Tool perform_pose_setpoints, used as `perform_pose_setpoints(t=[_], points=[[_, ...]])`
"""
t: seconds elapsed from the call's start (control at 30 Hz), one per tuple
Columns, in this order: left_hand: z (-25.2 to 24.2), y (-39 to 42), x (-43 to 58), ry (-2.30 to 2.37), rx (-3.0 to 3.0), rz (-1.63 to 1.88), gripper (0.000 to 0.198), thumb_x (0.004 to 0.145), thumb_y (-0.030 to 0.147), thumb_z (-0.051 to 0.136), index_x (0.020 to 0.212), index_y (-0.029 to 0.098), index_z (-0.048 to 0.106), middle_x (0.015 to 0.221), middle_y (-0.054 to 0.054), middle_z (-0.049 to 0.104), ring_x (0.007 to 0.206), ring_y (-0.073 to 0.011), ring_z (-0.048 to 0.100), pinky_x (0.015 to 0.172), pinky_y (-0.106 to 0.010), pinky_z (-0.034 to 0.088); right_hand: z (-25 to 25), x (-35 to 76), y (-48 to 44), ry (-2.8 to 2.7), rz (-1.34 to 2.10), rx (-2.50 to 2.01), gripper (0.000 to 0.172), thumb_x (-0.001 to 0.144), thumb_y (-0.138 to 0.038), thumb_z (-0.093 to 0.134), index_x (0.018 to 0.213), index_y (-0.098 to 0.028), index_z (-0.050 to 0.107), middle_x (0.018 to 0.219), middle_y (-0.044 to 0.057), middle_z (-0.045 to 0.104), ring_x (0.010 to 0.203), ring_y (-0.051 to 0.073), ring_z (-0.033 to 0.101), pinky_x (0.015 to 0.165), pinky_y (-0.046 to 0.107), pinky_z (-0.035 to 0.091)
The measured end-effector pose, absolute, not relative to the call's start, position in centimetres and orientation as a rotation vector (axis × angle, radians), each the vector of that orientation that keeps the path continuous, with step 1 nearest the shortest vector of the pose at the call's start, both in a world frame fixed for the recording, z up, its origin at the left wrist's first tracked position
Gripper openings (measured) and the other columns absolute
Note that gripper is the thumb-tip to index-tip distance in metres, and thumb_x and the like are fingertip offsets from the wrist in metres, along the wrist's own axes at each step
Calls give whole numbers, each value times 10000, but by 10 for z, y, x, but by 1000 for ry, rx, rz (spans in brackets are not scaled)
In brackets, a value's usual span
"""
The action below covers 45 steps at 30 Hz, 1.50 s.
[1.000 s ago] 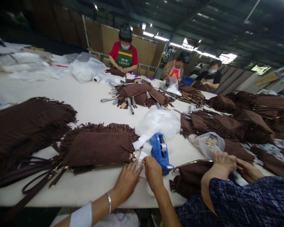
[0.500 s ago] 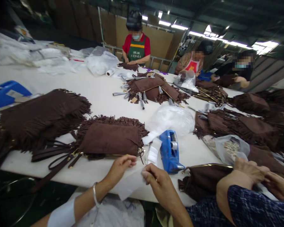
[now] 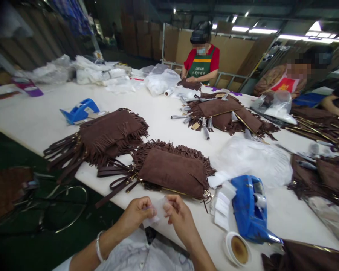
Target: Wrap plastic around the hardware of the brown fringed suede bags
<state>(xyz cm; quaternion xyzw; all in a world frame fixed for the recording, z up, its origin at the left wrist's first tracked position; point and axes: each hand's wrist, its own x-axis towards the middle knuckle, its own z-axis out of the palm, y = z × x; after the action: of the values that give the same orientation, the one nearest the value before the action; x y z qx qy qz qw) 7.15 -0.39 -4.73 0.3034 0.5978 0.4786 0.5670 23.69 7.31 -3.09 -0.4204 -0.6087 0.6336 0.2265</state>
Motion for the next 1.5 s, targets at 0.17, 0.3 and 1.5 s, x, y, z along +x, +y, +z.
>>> perform_pose_setpoints(t=[0.17,0.3,1.5], points=[[-50,-24,51,1632,957,1085,218,822,335,565,663,185,567,597,15,605,597,-153,527,582,-253,338,-51,207,53,-1419,1944,-1199,354,763,-513,659,713,-171,583,588,-20,529,524,108,446,509,225,355],[-61,-42,35,1558,910,1058,389,905,430,452,654,168,590,623,-11,624,612,-157,543,605,-261,354,-58,185,47,-1497,1863,-1281,330,763,-472,665,658,-177,560,526,-42,501,484,95,404,484,220,302],[-60,-87,-37,1825,721,1149,189,790,315,607,684,164,646,641,11,601,644,-161,520,603,-233,364,-64,91,35,-1115,2128,-1185,344,782,-467,667,665,-184,511,495,-71,456,442,63,347,457,194,276]])
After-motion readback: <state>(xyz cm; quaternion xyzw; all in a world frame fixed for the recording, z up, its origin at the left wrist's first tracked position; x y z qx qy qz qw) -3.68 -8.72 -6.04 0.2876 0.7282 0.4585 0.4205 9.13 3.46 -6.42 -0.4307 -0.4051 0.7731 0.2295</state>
